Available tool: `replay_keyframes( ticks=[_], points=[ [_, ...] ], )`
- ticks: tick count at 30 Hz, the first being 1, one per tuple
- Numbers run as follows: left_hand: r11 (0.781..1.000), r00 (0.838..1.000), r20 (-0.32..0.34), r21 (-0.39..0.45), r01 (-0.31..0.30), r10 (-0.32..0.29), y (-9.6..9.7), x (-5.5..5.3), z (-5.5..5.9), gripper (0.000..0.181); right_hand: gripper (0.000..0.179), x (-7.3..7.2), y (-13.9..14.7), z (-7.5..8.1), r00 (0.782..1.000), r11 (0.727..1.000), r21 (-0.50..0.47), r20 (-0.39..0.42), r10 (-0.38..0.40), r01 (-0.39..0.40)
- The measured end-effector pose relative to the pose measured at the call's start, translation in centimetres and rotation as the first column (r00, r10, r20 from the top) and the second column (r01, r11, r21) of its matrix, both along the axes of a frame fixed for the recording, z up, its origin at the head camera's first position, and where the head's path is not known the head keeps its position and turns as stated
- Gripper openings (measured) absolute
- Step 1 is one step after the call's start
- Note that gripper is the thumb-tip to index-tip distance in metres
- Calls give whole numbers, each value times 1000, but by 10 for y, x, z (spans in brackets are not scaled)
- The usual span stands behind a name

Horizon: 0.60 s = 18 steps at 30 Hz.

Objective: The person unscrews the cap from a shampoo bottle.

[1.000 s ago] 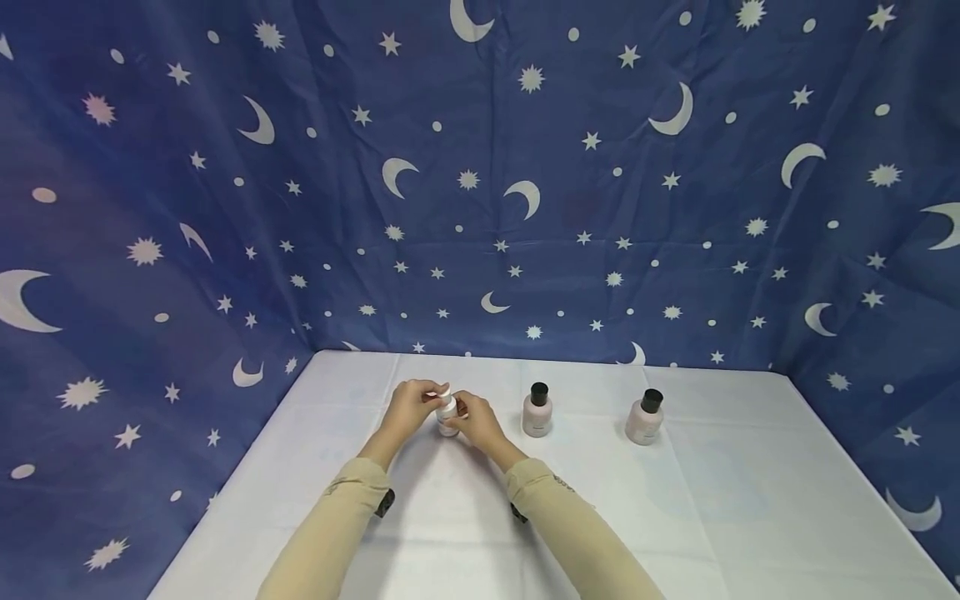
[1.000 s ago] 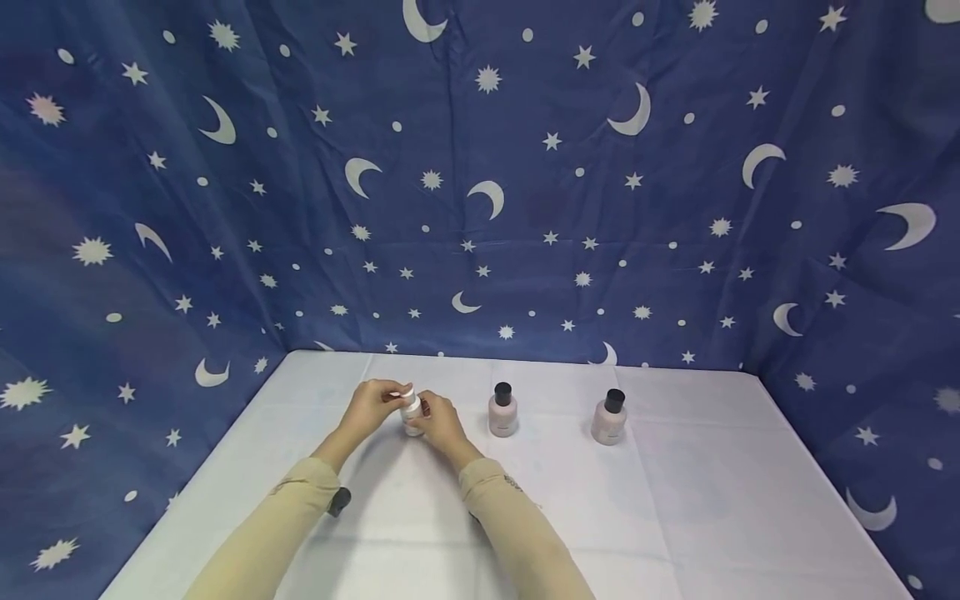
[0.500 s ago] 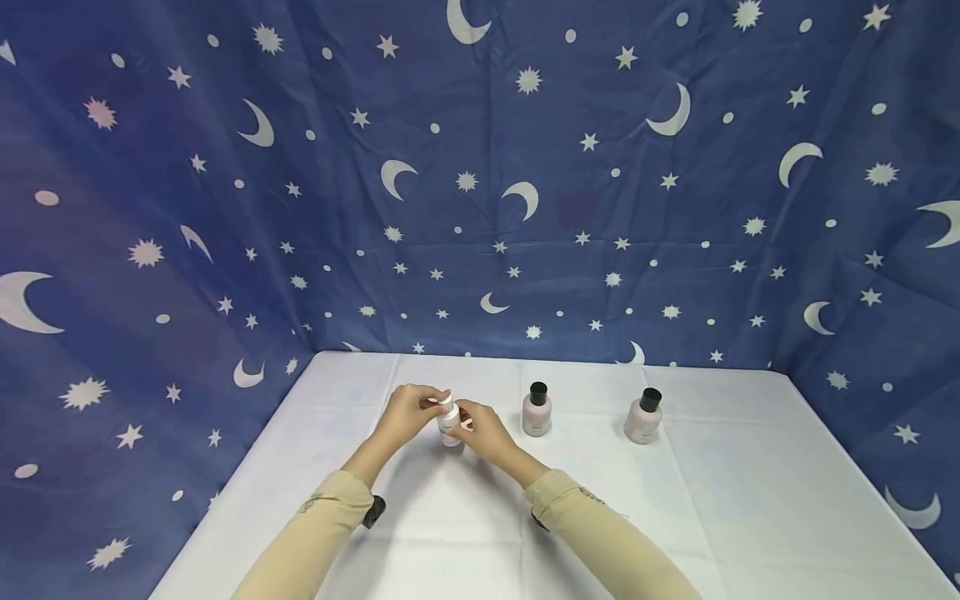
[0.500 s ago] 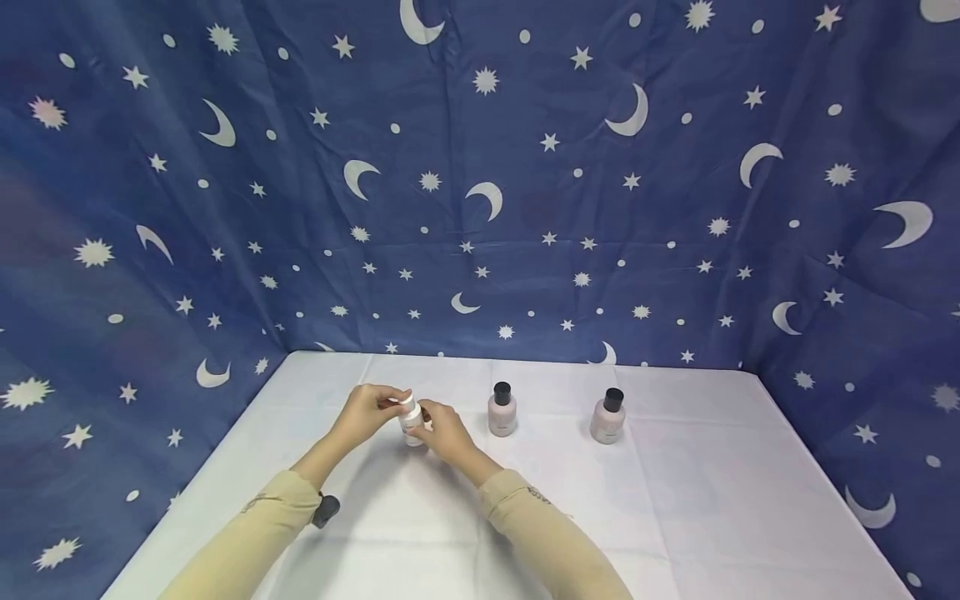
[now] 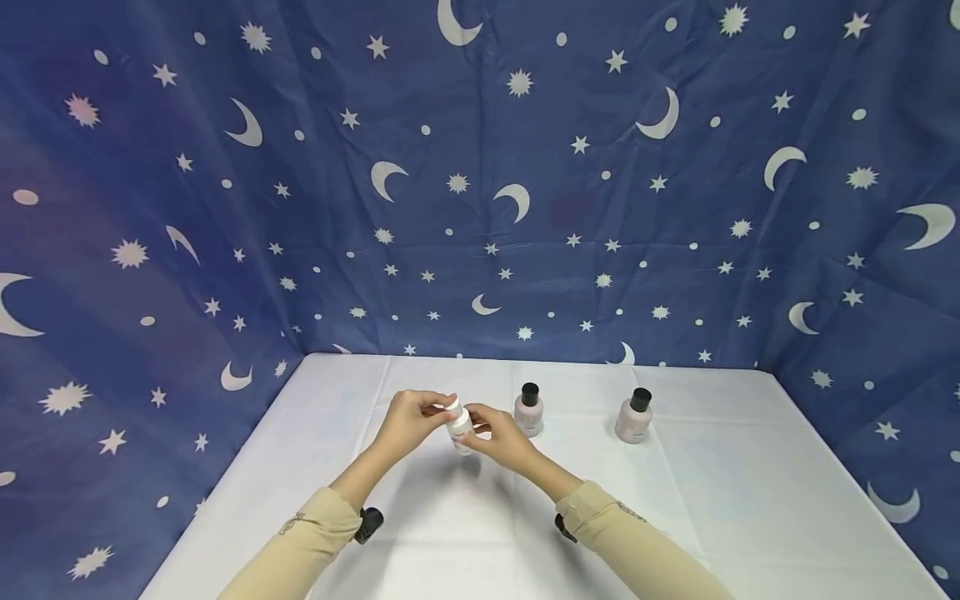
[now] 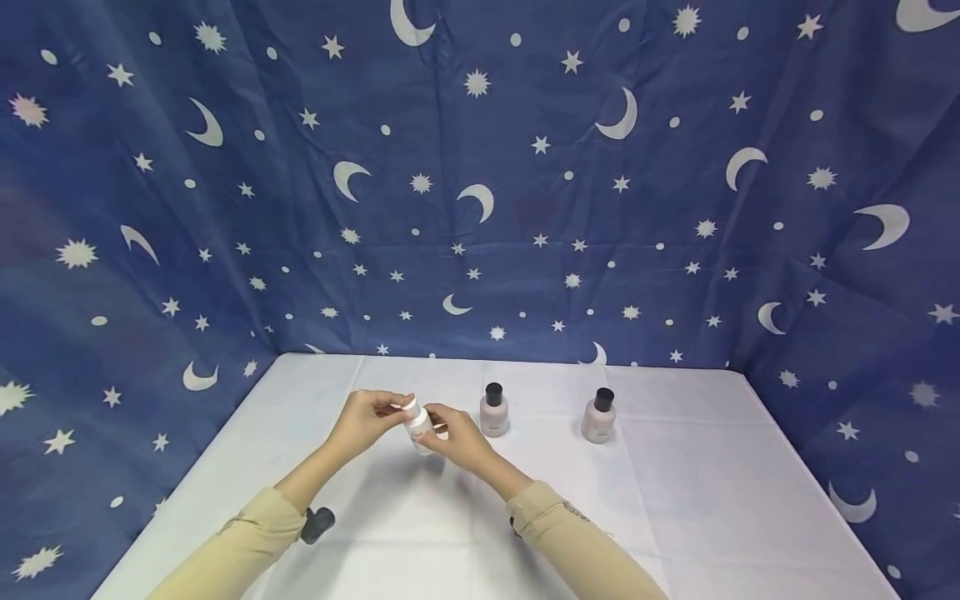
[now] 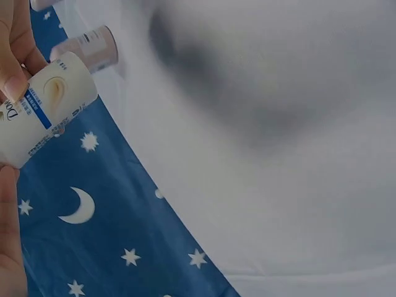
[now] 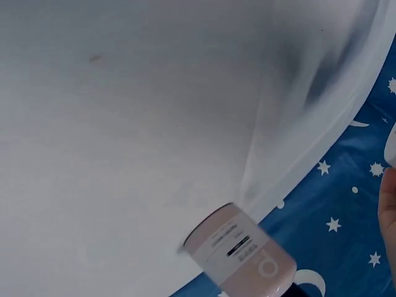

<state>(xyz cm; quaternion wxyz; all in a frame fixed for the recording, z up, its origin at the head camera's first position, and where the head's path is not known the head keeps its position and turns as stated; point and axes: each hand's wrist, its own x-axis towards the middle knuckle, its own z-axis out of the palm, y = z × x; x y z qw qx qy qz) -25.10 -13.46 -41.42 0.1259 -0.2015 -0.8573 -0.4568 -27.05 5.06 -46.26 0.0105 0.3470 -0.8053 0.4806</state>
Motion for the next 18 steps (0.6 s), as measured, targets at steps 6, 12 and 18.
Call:
replay_keyframes(
  ticks=[6,12,18],
  points=[
    [997,1000,28,83,1,-4,12,12,6,22,42,8,17,4,995,995,-71,60,76,-71],
    [988,999,-20,154,33,-31,25,23,13,25,42,20,34,15,995,994,-102,89,52,-43],
    [987,980,-176,108,117,-97,32,35,18,27,43,38,49,25,991,991,-128,117,63,-47]
  ],
)
